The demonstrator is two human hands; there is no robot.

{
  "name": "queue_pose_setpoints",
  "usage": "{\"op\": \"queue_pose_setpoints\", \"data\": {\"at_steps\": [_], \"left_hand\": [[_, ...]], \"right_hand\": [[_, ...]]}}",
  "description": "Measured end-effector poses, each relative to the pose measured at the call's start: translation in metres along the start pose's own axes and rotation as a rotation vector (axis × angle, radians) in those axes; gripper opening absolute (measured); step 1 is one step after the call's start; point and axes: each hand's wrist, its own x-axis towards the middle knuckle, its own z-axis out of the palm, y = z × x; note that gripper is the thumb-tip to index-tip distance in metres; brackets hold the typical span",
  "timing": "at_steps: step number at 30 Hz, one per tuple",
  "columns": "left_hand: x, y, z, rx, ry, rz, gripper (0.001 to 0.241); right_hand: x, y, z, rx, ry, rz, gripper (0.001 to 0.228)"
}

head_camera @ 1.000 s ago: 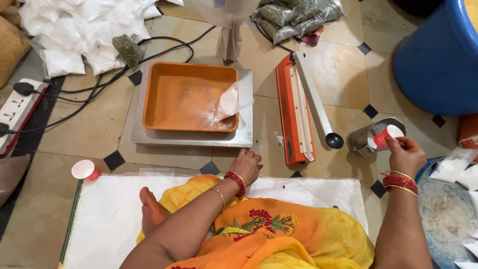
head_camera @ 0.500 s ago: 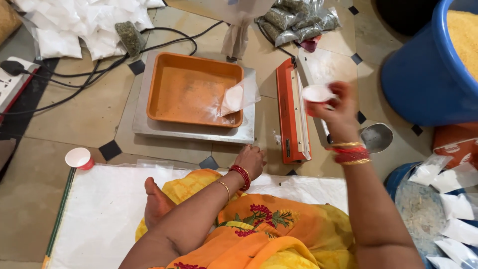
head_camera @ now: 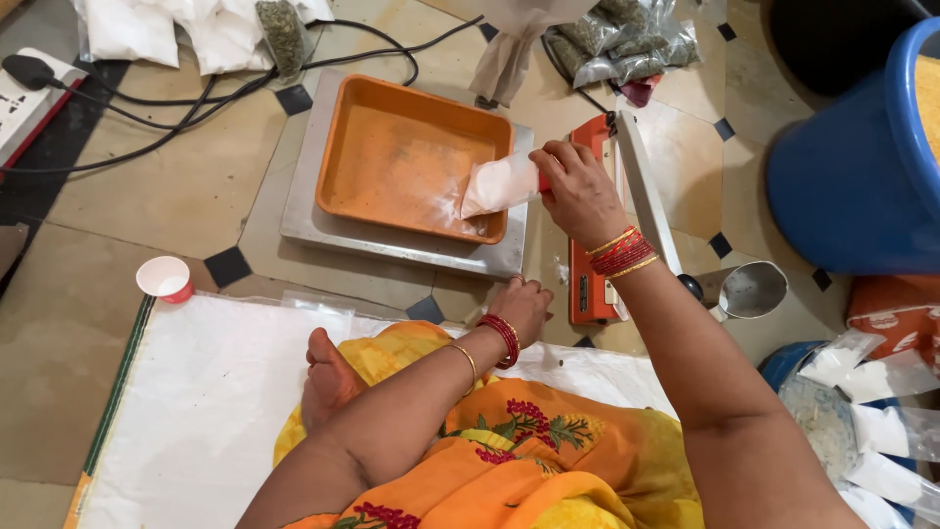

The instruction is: Weighing and sealing small bags of grains or powder using a scale and a heat sealer.

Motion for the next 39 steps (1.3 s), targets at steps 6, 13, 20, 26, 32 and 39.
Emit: {"op": "queue_pose_setpoints", "data": {"at_steps": [6,13,20,26,32,39], "left_hand": [[0.000,-0.001,0.003,0.006,-0.016,0.000,0.027],[0.001,-0.001,0.001,0.007,-0.007,-0.015,0.029],[0.003,-0.006,0.005,0.036,-0.034,-0.021,0.028],[0.004,-0.007,0.009,0.028,-0.024,-0.030,0.028],[0.001,-0.008,0.006,0.010,-0.006,-0.027,0.025],[-0.002,-0.007,-0.004,0.038,0.080,-0.002,0.035]], "right_hand": [[0.003,-0.004,-0.003,-0.010,0.037,-0.002,0.062],[-0.004,0.004,0.005,0.163,0.115,0.179,0.059],[-0.010,-0.001,-0.002,0.309,0.122,0.373,0.060],[-0.013,0.003,0.004,0.220,0.148,0.293,0.059],[-0.009,-0.003,0.001,0.339,0.168,0.443,0.058],[-0.042,0.014,0.014,1.149,0.399,0.775,0.058]]}}
